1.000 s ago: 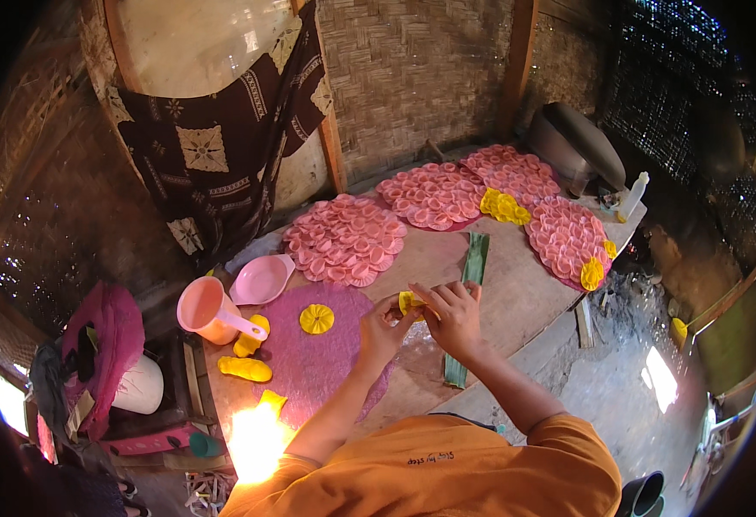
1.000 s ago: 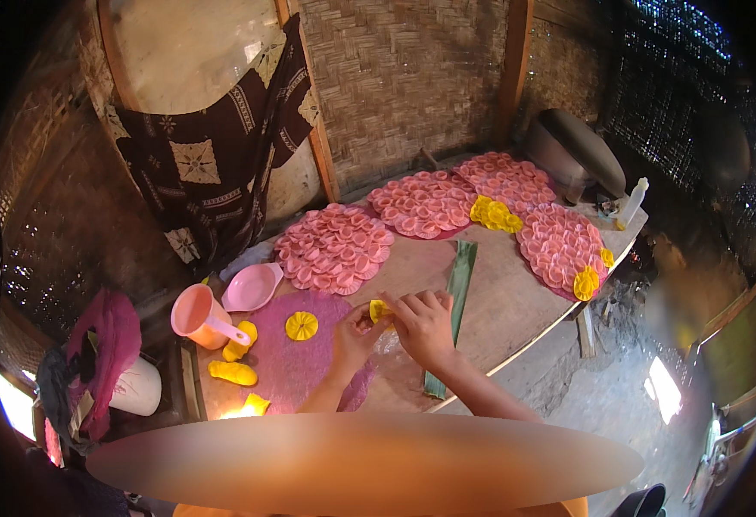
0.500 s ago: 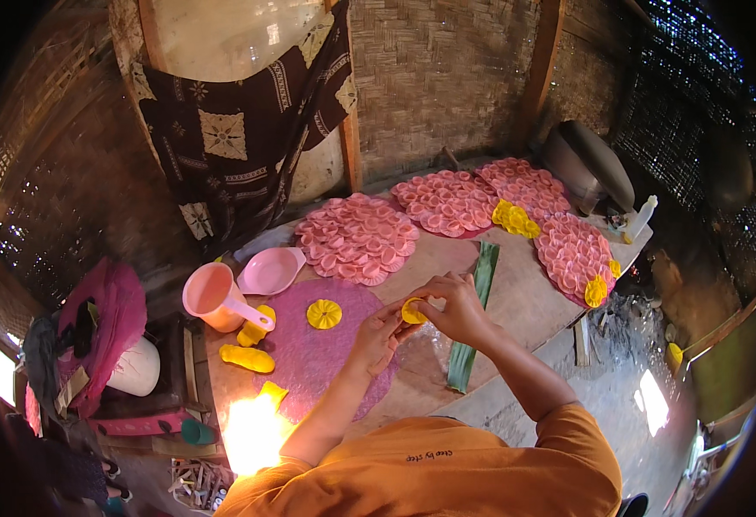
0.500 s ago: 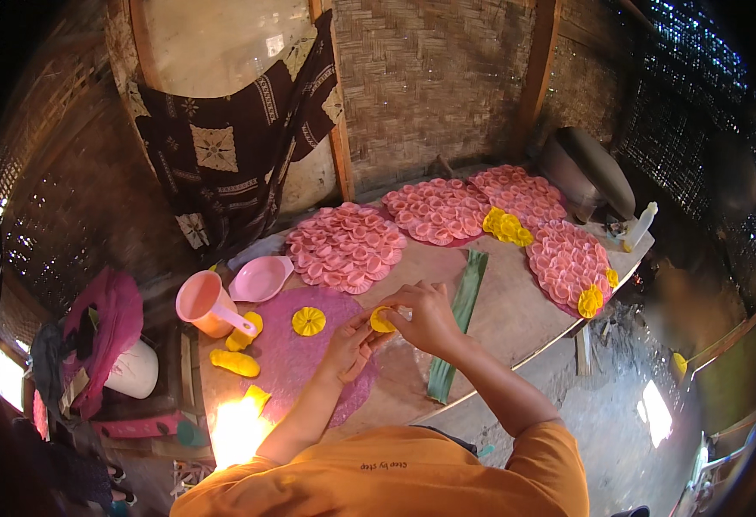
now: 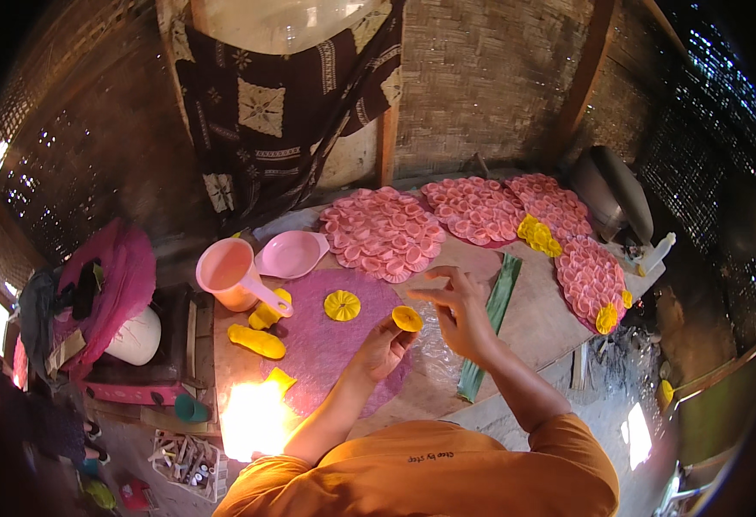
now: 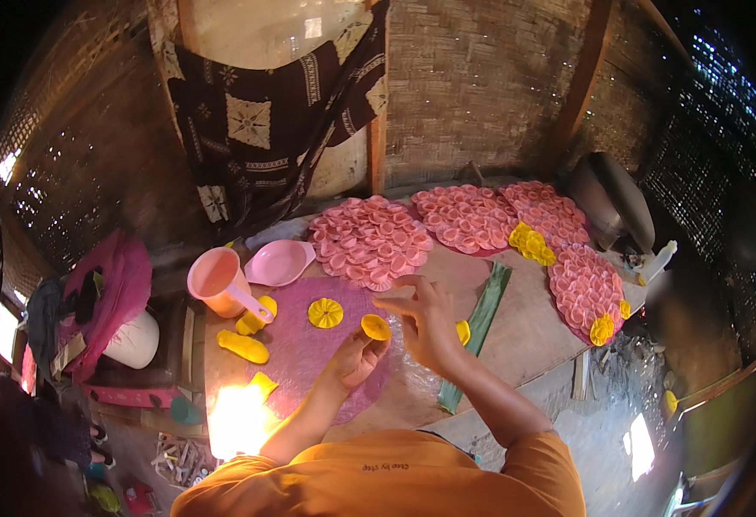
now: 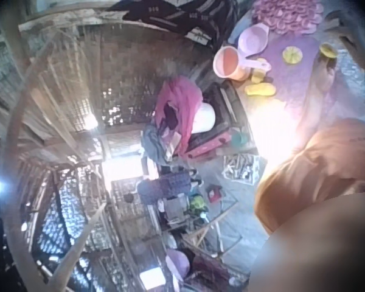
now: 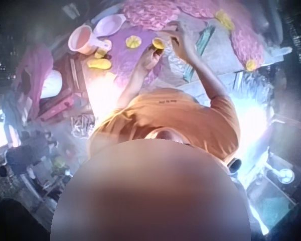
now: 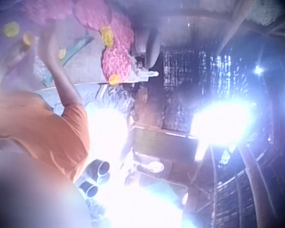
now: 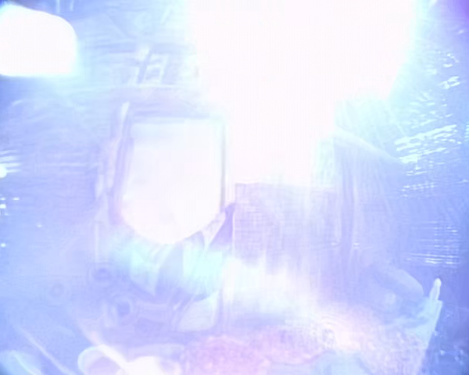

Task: The person shapes yellow clay into small flower-like pieces and places them onto a green strip on a table. They repeatedly roll, pinch, and arrange the yellow pieces alongside existing pink flower clusters.

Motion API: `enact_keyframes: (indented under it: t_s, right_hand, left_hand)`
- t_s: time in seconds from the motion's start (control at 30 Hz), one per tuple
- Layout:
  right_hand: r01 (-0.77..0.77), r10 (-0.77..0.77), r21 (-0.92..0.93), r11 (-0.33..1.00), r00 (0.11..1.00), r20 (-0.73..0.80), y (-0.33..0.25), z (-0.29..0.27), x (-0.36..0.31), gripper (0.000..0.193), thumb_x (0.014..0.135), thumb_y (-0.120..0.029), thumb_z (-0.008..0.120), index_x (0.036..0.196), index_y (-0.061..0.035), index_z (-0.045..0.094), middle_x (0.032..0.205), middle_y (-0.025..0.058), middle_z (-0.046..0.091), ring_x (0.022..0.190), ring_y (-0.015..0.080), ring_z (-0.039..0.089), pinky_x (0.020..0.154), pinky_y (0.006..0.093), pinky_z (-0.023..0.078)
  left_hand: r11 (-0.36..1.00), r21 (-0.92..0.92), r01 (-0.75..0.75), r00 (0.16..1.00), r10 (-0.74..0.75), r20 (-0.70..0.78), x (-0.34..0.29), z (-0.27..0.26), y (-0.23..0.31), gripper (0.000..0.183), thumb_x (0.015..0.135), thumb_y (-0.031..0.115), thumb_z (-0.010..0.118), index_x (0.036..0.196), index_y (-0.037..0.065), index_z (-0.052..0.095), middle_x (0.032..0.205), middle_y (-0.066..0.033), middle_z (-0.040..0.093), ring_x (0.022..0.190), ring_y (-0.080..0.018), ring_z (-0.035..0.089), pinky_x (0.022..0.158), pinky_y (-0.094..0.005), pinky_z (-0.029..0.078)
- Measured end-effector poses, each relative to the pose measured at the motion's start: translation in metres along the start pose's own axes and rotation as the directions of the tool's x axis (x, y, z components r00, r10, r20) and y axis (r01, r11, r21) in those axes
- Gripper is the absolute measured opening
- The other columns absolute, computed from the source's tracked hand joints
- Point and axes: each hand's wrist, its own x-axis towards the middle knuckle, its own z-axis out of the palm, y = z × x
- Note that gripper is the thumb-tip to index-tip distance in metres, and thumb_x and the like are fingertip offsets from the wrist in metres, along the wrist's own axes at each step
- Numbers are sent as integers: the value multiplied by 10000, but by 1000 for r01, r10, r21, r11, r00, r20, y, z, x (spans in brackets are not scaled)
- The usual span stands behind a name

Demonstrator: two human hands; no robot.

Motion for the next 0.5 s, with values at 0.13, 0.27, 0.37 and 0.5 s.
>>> enact_keyframes:
  t_s: [0.13, 0.27, 0.37, 0.5]
  right_hand:
    - [145, -176, -458, 877, 984, -24, -14, 19, -9, 533, 623, 48, 632, 1067, -220, 753, 1323, 55, 551, 970, 264, 523, 838, 417, 371]
    - [163, -175, -528, 833, 984, 28, -7, 42, -1, 484, 628, 30, 639, 1031, -208, 760, 1363, 68, 535, 997, 269, 520, 846, 420, 364]
    - [179, -165, -545, 819, 984, 75, 2, 57, 1, 389, 686, -31, 631, 1022, -188, 750, 1400, 85, 505, 1032, 278, 519, 848, 424, 368]
    - [219, -203, -615, 757, 974, 98, 23, 79, 3, 326, 705, -99, 638, 998, -189, 749, 1407, 76, 498, 1045, 267, 523, 823, 421, 381]
  left_hand:
    - [989, 107, -98, 978, 116, -173, 2, -1, 6, 242, 987, 71, 548, 1223, 21, 539, 1197, -82, 617, 1118, -195, 617, 1004, -335, 522]
    - [986, 100, -136, 959, 156, -236, -2, 0, 12, 255, 994, 57, 524, 1246, 19, 513, 1250, -87, 583, 1160, -195, 591, 1029, -330, 502]
    - [984, 90, -154, 962, 170, -215, -11, 7, 17, 357, 979, 26, 528, 1328, 36, 455, 1279, -97, 558, 1197, -196, 566, 1072, -337, 467]
    - [978, 140, -157, 952, 188, -243, -25, 17, 27, 498, 957, -11, 512, 1421, 113, 377, 1313, -150, 536, 1220, -259, 549, 1088, -393, 445]
